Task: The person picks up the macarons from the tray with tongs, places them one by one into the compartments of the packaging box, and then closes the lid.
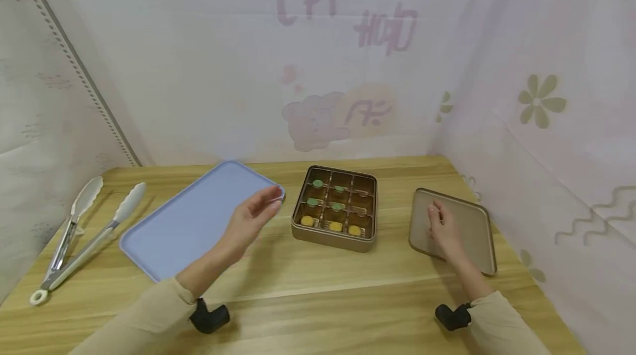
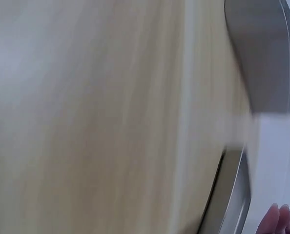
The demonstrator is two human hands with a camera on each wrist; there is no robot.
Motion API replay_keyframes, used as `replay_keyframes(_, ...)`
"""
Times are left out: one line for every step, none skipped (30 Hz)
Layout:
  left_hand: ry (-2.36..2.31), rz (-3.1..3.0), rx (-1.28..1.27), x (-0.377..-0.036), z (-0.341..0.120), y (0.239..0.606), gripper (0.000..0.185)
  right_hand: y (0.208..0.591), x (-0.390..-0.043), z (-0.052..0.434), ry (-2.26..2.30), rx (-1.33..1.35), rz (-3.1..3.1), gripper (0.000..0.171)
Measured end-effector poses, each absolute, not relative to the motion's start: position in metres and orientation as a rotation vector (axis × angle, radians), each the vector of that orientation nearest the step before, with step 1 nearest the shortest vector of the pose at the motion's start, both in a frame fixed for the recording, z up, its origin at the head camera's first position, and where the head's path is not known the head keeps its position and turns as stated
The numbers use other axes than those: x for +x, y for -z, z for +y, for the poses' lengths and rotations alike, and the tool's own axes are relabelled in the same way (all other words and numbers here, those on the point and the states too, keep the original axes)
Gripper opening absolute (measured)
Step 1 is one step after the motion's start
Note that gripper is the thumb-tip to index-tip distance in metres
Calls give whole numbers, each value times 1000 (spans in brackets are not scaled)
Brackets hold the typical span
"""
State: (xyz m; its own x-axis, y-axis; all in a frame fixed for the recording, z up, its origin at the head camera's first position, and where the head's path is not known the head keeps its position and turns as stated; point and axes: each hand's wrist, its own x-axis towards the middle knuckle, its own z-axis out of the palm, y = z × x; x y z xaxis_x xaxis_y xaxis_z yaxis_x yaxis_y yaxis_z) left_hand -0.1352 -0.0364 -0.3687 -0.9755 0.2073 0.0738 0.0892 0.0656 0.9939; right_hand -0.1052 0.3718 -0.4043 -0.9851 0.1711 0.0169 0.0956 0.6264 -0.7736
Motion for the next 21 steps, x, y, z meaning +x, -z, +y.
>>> replay_keyframes(-2064, 2174, 334, -132, -19, 370, 49, 405, -101, 381, -1273, -252, -2751, 62)
replay_keyframes(-2063, 2120, 354, -129, -3, 371, 49, 407, -97, 391, -1246, -277, -2744, 62)
replay_keyframes(-2072, 2062, 369, -126, 14, 373, 48, 408, -93, 401, -1207, -305, -2741, 62)
replay_keyframes(-2081, 2010, 384, -123, 29, 375, 47, 409, -88, 410, -1164, -330, -2743, 62)
replay_keyframes(-2088, 1957, 400, -119, 44, 377, 46, 411, -83, 420, -1122, -357, -2741, 62)
replay_keyframes(-2087, 1917, 412, -115, 57, 379, 45, 412, -79, 429, -1082, -381, -2742, 61)
replay_keyframes(-2081, 1881, 418, -110, 70, 382, 44, 414, -75, 437, -1030, -400, -2745, 61)
replay_keyframes(-2084, 1840, 416, -106, 83, 384, 43, 416, -71, 446, -978, -419, -2745, 59)
replay_keyframes(-2079, 1806, 415, -102, 94, 387, 43, 418, -68, 453, -923, -437, -2743, 57)
replay_keyframes(-2071, 1772, 411, -98, 105, 390, 42, 420, -65, 460, -880, -450, -2736, 55)
replay_keyframes(-2063, 1742, 401, -95, 115, 393, 42, 421, -63, 466, -840, -459, -2726, 52)
replay_keyframes(-2053, 1720, 395, -93, 124, 395, 42, 423, -61, 472, -797, -466, -2720, 50)
replay_keyframes(-2046, 1693, 379, -92, 132, 398, 42, 425, -59, 476, -772, -469, -2709, 48)
replay_keyframes(-2041, 1676, 366, -91, 141, 400, 43, 427, -57, 480, -753, -472, -2701, 46)
replay_keyframes(-2030, 1669, 355, -91, 148, 402, 44, 429, -56, 483, -748, -474, -2704, 46)
replay_keyframes(-2027, 1658, 343, -91, 156, 404, 45, 430, -54, 486, -757, -475, -2711, 46)
replay_keyframes(-2023, 1661, 330, -91, 163, 406, 46, 431, -53, 488, -762, -479, -2722, 46)
replay_keyframes(-2016, 1674, 323, -92, 169, 407, 47, 433, -52, 490, -767, -486, -2735, 47)
replay_keyframes(-2013, 1684, 300, -93, 176, 409, 49, 434, -51, 492, -775, -494, -2753, 48)
replay_keyframes(-2008, 1704, 283, -95, 182, 411, 50, 435, -50, 493, -781, -505, -2775, 49)
replay_keyframes(-2005, 1725, 268, -97, 187, 412, 50, 436, -50, 495, -780, -518, -2789, 50)
